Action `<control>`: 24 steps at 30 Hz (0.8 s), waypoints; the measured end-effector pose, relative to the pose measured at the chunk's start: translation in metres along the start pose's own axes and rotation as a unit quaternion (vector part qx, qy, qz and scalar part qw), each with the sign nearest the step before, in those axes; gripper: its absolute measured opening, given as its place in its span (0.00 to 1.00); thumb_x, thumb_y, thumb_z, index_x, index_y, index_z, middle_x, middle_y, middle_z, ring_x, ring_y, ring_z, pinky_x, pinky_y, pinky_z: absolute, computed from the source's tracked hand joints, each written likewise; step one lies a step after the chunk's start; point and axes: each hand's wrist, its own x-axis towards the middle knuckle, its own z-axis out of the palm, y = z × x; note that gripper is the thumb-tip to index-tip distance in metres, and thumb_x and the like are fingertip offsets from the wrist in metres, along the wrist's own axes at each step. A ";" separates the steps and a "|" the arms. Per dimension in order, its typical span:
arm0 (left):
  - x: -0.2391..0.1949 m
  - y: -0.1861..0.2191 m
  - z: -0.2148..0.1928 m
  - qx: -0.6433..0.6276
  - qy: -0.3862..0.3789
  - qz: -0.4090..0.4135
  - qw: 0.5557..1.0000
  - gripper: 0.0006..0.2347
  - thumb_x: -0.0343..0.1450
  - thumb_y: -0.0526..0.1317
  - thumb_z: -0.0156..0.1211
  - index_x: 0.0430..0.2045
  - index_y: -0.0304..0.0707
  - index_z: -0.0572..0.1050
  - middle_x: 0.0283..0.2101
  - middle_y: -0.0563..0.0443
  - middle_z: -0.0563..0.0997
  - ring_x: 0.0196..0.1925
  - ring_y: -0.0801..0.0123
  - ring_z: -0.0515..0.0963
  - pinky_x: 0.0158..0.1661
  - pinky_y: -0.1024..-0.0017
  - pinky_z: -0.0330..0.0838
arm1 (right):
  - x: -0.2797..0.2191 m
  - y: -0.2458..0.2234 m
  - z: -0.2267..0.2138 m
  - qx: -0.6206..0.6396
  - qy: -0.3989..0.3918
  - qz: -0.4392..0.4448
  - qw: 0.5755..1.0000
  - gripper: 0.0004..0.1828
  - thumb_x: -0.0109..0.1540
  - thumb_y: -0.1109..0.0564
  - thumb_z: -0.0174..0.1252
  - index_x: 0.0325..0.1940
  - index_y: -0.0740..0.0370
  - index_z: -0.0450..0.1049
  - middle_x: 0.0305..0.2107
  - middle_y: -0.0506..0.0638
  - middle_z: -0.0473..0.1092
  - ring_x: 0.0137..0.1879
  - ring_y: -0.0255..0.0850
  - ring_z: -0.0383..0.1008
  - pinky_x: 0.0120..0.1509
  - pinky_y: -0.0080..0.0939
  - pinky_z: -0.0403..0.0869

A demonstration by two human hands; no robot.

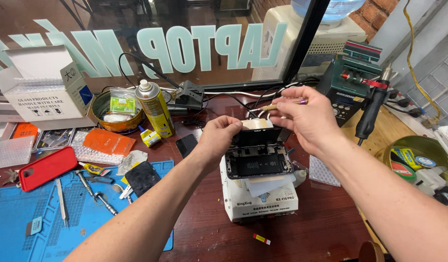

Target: The person uses a wooden stick and a screwdriver to pry and remove the screen assembly from a smartphone chassis. They carefully separate the display from the frame, disconnect internal components, and place the removed screen on the workbench.

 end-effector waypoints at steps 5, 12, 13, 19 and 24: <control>0.004 -0.002 0.002 -0.007 -0.002 -0.018 1.000 0.06 0.74 0.37 0.56 0.32 0.34 0.75 0.34 0.49 0.85 0.34 0.75 0.80 0.38 0.75 0.76 | 0.004 0.026 0.021 -0.095 0.031 -0.132 0.986 0.12 0.61 0.67 0.59 0.49 0.68 0.71 0.43 0.56 0.76 0.45 0.39 0.81 0.48 0.36 0.83; 0.020 -0.014 -0.002 -0.042 0.007 0.023 0.999 0.05 0.73 0.35 0.57 0.32 0.32 0.77 0.35 0.46 0.85 0.34 0.74 0.80 0.39 0.76 0.76 | -0.005 0.041 0.039 -0.266 0.102 -0.254 0.925 0.09 0.61 0.65 0.62 0.46 0.65 0.74 0.38 0.51 0.80 0.42 0.36 0.82 0.47 0.36 0.80; 0.023 -0.013 -0.008 -0.061 0.010 0.033 0.998 0.05 0.73 0.34 0.58 0.31 0.31 0.77 0.35 0.45 0.85 0.34 0.73 0.80 0.39 0.77 0.76 | -0.005 0.041 0.040 -0.269 0.099 -0.251 0.925 0.09 0.61 0.64 0.62 0.46 0.65 0.74 0.38 0.51 0.80 0.42 0.36 0.83 0.47 0.36 0.80; 0.052 -0.005 -0.059 0.221 0.111 -0.002 0.969 0.05 0.74 0.37 0.59 0.34 0.34 0.78 0.32 0.51 0.78 0.32 0.71 0.74 0.35 0.68 0.71 | -0.001 0.037 0.042 -0.277 0.089 -0.237 0.927 0.09 0.61 0.64 0.61 0.46 0.64 0.74 0.39 0.50 0.80 0.44 0.36 0.83 0.49 0.35 0.80; 0.087 -0.038 -0.061 0.387 0.043 0.036 0.920 0.05 0.70 0.37 0.60 0.32 0.33 0.79 0.46 0.45 0.78 0.45 0.60 0.80 0.48 0.65 0.74 | -0.004 0.039 0.041 -0.263 0.080 -0.232 0.933 0.09 0.61 0.64 0.61 0.46 0.65 0.73 0.39 0.51 0.80 0.45 0.36 0.82 0.50 0.35 0.80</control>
